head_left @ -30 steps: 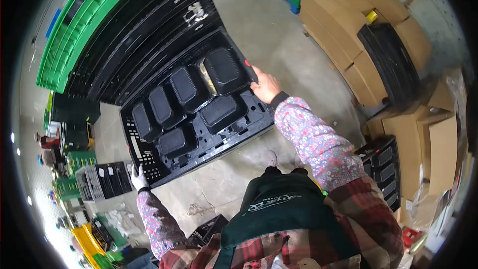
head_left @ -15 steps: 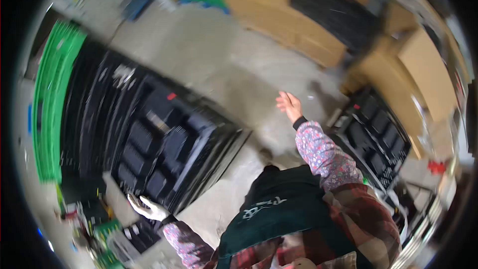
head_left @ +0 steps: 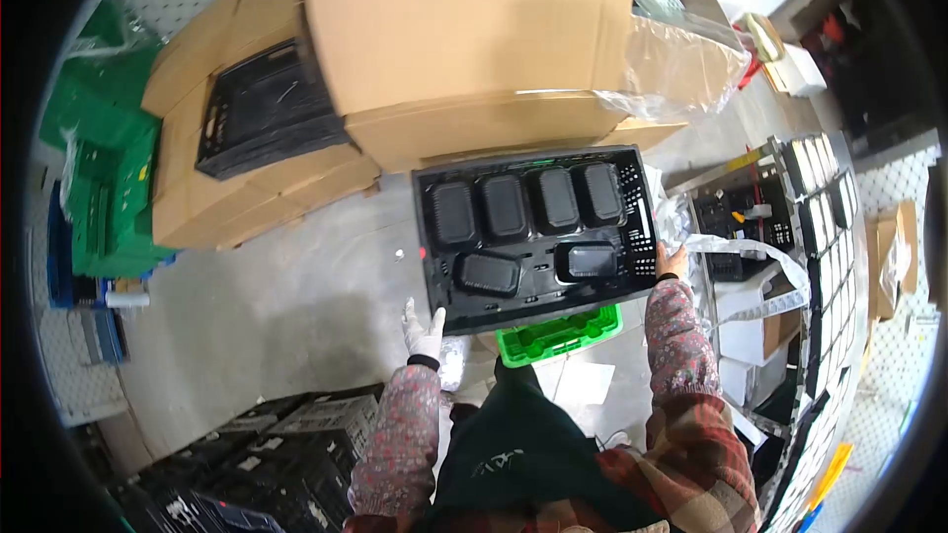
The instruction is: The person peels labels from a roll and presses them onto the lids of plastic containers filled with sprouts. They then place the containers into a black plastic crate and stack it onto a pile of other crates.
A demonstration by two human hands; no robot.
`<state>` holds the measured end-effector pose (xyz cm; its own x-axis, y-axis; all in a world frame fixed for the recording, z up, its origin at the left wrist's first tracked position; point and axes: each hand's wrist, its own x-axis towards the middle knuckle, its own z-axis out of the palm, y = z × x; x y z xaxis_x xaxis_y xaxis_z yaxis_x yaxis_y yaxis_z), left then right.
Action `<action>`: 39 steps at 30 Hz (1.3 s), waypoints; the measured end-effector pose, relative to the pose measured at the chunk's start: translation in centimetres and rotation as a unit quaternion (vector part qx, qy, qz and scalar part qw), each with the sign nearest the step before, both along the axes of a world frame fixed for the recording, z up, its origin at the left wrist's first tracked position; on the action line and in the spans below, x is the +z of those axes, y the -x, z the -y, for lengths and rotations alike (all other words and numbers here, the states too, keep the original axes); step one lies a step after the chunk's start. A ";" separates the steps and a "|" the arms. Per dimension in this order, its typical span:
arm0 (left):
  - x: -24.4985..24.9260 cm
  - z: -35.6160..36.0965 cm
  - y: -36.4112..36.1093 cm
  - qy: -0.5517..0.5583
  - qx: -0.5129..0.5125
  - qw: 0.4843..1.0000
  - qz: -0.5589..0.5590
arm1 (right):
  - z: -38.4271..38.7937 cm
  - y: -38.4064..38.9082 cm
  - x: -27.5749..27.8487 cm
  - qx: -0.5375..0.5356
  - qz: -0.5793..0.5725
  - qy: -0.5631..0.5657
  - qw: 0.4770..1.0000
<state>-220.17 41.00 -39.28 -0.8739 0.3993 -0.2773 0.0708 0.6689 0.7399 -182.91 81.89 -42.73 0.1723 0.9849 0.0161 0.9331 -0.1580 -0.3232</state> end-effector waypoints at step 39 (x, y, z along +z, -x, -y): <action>55.5 45.7 -31.5 -0.145 0.429 0.863 -0.224 | 22.5 24.1 58.4 0.805 -0.213 0.210 0.511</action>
<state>-188.70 -4.72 16.24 -0.8759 -0.4521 0.1687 -0.0352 0.4086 0.9120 -206.98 59.42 15.66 -0.9686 -0.2448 0.0432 -0.1789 0.5657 -0.8050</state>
